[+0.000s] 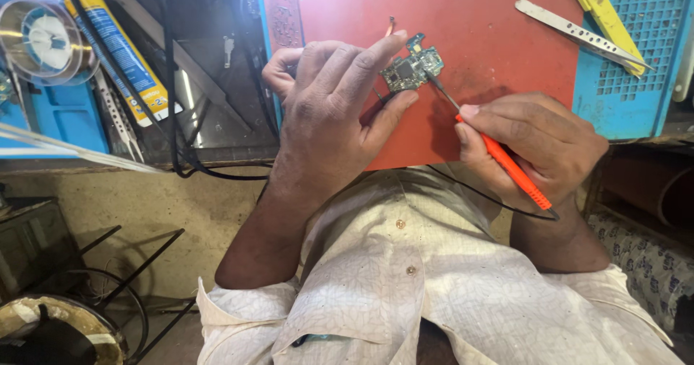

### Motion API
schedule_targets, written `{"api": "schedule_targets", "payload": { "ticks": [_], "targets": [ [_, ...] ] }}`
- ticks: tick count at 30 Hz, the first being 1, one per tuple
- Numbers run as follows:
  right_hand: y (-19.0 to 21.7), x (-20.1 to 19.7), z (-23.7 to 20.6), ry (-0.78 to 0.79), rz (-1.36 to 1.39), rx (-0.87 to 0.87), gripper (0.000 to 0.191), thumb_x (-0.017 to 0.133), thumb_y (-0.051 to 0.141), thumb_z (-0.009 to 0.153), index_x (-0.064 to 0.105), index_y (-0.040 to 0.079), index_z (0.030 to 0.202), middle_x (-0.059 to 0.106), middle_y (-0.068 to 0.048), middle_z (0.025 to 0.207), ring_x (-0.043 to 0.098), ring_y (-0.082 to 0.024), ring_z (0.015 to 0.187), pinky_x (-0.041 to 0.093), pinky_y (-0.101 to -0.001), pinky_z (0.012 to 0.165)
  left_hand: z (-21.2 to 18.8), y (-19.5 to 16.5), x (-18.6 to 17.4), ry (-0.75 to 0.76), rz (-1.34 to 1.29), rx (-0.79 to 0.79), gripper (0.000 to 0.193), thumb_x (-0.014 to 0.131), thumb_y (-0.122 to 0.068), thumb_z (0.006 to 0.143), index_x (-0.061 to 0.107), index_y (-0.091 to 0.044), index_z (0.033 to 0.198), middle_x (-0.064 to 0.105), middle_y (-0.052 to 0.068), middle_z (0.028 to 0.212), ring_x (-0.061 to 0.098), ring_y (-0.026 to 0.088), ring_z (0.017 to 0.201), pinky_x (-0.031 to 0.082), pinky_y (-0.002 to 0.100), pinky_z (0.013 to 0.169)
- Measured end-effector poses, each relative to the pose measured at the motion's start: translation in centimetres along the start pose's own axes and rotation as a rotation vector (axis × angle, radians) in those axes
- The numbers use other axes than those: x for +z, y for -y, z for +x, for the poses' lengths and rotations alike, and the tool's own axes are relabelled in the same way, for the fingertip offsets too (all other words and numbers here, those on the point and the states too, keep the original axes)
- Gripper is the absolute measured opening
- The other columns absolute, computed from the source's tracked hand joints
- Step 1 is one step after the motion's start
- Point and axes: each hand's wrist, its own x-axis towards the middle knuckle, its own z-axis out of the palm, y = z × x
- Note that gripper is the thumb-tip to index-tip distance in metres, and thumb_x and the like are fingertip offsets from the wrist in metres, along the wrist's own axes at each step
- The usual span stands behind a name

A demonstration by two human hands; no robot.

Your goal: The person holds a small circuit board and uses a soldering iron to apply heat to specific points on the board. They briefly apply flux from a tube to the board, then continue soldering multiple joints. The board remains on a red work mat throughout.

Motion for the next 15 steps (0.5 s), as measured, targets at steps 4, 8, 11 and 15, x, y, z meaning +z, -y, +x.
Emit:
{"api": "schedule_targets", "payload": {
  "ticks": [4, 8, 11, 15],
  "targets": [
    [0.14, 0.07, 0.18, 0.009, 0.006, 0.006, 0.017, 0.083, -0.004, 0.092, 0.074, -0.004, 0.106, 0.073, -0.014, 0.095, 0.073, -0.026, 0.084, 0.058, -0.031, 0.075, -0.02, -0.05, -0.05, 0.01, 0.0, -0.02, 0.055, 0.085, -0.041, 0.102, 0.059, -0.022, 0.146, 0.064, -0.009, 0.109, 0.058, 0.01, 0.111, 0.025, 0.042, 0.106],
    [0.35, -0.12, 0.2, 0.008, 0.004, 0.028, 0.017, 0.083, -0.004, 0.087, 0.073, -0.004, 0.101, 0.072, -0.015, 0.09, 0.073, -0.028, 0.082, 0.057, -0.0322, 0.072, 0.01, -0.07, -0.03, -0.001, 0.003, -0.008, 0.052, 0.084, -0.04, 0.101, 0.058, -0.021, 0.142, 0.065, -0.009, 0.111, 0.058, 0.011, 0.112, 0.025, 0.042, 0.105],
    [0.32, -0.14, 0.15, 0.026, 0.027, 0.026, 0.015, 0.083, -0.004, 0.095, 0.073, -0.004, 0.106, 0.073, -0.013, 0.093, 0.074, -0.026, 0.085, 0.059, -0.0304, 0.076, -0.04, -0.01, -0.14, 0.002, 0.019, -0.016, 0.054, 0.084, -0.04, 0.101, 0.059, -0.022, 0.146, 0.064, -0.009, 0.112, 0.058, 0.011, 0.112, 0.025, 0.042, 0.105],
    [0.18, 0.05, 0.16, 0.002, 0.054, 0.05, 0.017, 0.082, -0.004, 0.092, 0.074, -0.004, 0.106, 0.073, -0.015, 0.095, 0.073, -0.025, 0.08, 0.057, -0.0301, 0.072, -0.03, -0.09, -0.04, 0.004, -0.002, -0.018, 0.052, 0.084, -0.04, 0.101, 0.058, -0.021, 0.143, 0.064, -0.009, 0.11, 0.058, 0.011, 0.112, 0.025, 0.042, 0.106]
  ]
}}
